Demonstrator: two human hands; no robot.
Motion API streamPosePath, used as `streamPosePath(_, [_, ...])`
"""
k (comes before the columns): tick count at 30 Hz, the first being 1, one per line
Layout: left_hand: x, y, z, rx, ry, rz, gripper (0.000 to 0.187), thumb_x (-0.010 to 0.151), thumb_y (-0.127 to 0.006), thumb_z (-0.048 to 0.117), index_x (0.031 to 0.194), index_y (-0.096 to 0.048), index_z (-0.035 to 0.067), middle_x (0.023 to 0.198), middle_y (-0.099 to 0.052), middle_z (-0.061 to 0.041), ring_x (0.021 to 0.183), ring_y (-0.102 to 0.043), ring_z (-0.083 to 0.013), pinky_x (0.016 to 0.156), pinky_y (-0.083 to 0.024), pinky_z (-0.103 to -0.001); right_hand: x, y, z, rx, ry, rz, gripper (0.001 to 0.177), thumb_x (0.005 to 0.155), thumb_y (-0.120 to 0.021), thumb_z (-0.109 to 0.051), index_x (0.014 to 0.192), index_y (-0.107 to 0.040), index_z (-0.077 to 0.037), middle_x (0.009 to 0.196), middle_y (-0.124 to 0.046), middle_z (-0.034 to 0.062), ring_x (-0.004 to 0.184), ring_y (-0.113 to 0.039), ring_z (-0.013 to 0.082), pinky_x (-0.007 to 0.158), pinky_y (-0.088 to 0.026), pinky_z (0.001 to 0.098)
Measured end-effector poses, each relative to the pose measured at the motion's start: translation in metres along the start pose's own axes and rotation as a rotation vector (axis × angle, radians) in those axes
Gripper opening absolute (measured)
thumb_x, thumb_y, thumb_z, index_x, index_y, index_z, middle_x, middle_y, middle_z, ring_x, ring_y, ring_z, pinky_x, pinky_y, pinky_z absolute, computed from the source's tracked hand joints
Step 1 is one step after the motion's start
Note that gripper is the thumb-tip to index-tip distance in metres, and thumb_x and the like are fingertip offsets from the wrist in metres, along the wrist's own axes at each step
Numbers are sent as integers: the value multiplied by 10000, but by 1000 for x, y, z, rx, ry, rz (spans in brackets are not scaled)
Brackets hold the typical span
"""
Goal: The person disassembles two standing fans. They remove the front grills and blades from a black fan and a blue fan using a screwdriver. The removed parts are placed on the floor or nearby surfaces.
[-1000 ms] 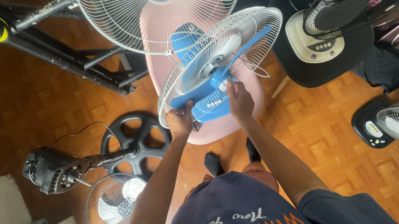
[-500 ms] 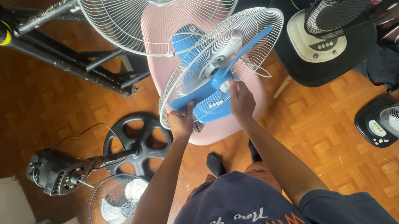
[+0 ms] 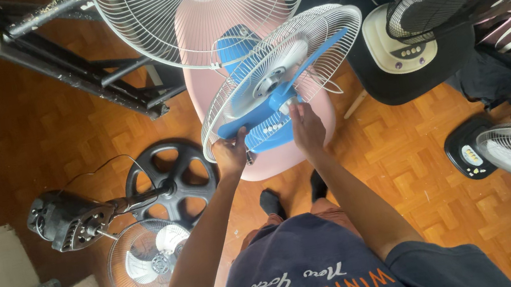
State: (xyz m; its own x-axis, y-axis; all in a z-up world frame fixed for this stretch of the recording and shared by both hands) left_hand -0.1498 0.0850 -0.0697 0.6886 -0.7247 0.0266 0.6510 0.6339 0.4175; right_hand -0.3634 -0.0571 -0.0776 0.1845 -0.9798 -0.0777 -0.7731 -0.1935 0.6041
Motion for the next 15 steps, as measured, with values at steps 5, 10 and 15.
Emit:
streamPosePath(5, [2,-2,2,18,-44,46,239,902,-773,246,920,-807,10,814,-782,-151,735,-768,-256,712,-577,-354,-6,14,-16,94,209,94,601,835,-709,-442,1271,-538,-65,1106,-712,80,736,-687,248,690,-527,401])
streamPosePath(10, [3,-3,7,-43,-40,70,236,906,-760,236,938,-792,5,826,-788,-147,735,-775,-238,723,-583,-348,17,5,-3,-102,75,-19,387,1049,-651,-479,1232,-631,-139,1024,-757,41,866,-699,214,787,-538,383])
streamPosePath(15, [-3,-3,0,84,99,22,256,921,-770,257,919,-818,5,760,-756,-183,668,-751,-257,684,-561,-353,15,8,5,110,32,-95,439,1026,-584,-416,1335,-573,-104,1029,-742,37,713,-670,206,711,-515,352])
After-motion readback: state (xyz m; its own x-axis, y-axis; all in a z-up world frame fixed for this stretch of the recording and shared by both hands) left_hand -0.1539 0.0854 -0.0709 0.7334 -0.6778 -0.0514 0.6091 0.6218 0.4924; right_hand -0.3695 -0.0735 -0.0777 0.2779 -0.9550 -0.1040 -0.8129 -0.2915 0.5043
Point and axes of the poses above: each hand's wrist, its own x-axis towards the middle knuckle, its own y-axis out of the back of the hand, z = x × y, the point moved 8 cm from there along x, towards the middle knuckle
